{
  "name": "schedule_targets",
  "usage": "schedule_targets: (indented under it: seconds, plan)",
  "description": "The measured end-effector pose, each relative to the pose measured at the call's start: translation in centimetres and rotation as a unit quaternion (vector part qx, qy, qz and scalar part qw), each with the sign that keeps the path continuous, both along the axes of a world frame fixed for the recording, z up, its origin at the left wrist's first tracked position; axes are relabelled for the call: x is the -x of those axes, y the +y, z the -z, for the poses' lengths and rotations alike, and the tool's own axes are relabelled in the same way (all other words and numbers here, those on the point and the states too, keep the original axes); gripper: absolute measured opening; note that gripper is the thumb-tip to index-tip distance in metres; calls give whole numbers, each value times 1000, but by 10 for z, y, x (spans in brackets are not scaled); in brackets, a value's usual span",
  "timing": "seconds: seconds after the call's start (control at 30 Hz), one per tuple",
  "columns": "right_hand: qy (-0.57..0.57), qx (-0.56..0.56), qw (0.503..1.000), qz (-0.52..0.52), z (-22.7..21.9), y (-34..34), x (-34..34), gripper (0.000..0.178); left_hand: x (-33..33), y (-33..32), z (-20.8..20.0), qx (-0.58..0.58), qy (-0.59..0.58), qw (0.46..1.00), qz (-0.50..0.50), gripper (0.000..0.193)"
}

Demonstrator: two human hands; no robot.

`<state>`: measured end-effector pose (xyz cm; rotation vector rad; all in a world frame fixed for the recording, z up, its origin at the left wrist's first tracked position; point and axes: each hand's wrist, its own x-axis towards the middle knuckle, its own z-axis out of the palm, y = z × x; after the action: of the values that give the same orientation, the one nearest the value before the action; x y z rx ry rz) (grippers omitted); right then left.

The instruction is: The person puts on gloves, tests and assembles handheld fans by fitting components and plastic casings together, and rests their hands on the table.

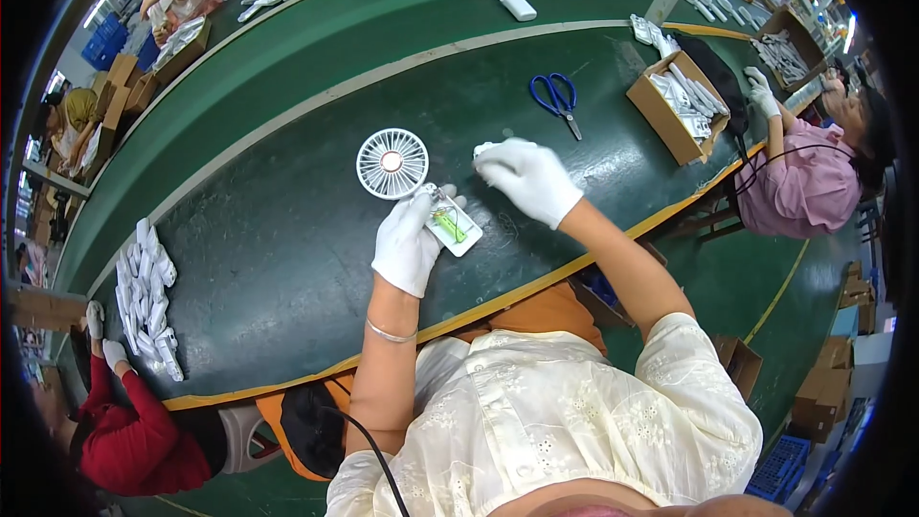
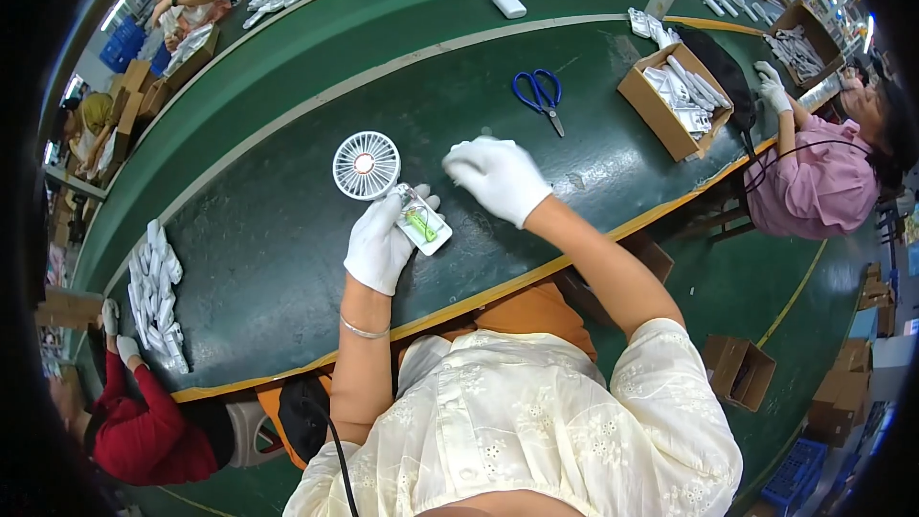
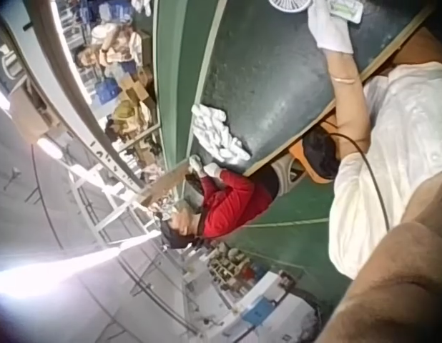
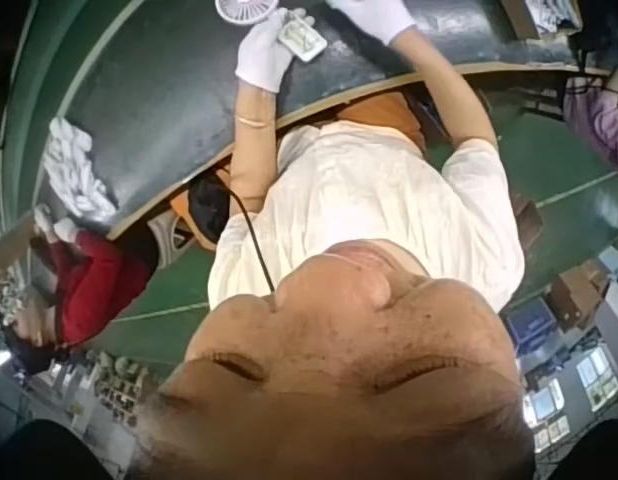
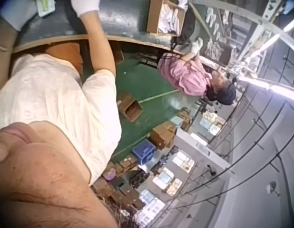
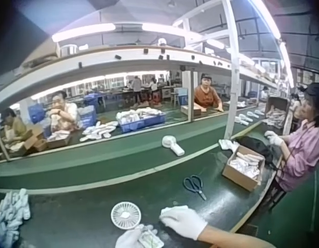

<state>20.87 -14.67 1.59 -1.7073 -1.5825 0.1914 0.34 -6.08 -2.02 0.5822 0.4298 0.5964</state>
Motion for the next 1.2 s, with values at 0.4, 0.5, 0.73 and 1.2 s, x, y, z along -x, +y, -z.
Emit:
schedule_targets:
  seconds: [0.4,0.5,0.73,1.2]
  plan:
    - [271,168,948,8,-1,14,43,29,-5,-6,-12,-115,27,993,-25,40]
    - [15,55,998,31,1,12,53,21,-4,-9,-10,-128,74,988,-39,36]
    - [-107,105,988,40,4,7,65,16,-4,-5,-3,-252,204,943,-72,35]
    - [-177,91,979,44,-4,-5,-14,39,-3,9,6,86,-16,996,-36,34]
